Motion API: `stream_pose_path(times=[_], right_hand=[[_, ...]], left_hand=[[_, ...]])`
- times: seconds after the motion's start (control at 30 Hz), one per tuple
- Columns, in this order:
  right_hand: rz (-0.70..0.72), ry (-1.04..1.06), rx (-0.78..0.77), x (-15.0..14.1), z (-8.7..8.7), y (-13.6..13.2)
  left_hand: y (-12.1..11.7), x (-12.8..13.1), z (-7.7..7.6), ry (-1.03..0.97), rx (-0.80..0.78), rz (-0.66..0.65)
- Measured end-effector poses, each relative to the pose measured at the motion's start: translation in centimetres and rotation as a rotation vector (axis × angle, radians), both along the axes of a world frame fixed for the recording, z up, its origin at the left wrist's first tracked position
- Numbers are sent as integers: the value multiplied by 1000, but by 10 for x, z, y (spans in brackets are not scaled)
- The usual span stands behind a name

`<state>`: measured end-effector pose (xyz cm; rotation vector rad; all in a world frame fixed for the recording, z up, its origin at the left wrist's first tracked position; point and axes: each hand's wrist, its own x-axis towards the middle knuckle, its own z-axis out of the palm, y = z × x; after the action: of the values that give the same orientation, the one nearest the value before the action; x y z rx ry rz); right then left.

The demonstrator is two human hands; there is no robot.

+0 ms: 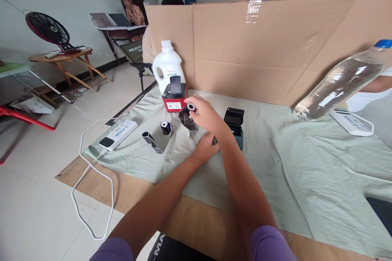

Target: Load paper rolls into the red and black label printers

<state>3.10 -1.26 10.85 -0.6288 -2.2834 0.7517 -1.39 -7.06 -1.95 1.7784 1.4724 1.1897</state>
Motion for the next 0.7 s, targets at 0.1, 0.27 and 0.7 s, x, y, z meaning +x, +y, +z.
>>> stream_pose_path(times=[0.1, 0.27, 0.7], right_hand=[[-24, -16, 34, 43, 9, -17], [-123, -114, 25, 100, 8, -17], [44, -161, -120, 109, -20, 1]], left_hand=[[-3, 0, 0, -80, 76, 94], [-9, -1, -2, -253, 186, 175], [-10, -3, -7, -459, 171, 139]])
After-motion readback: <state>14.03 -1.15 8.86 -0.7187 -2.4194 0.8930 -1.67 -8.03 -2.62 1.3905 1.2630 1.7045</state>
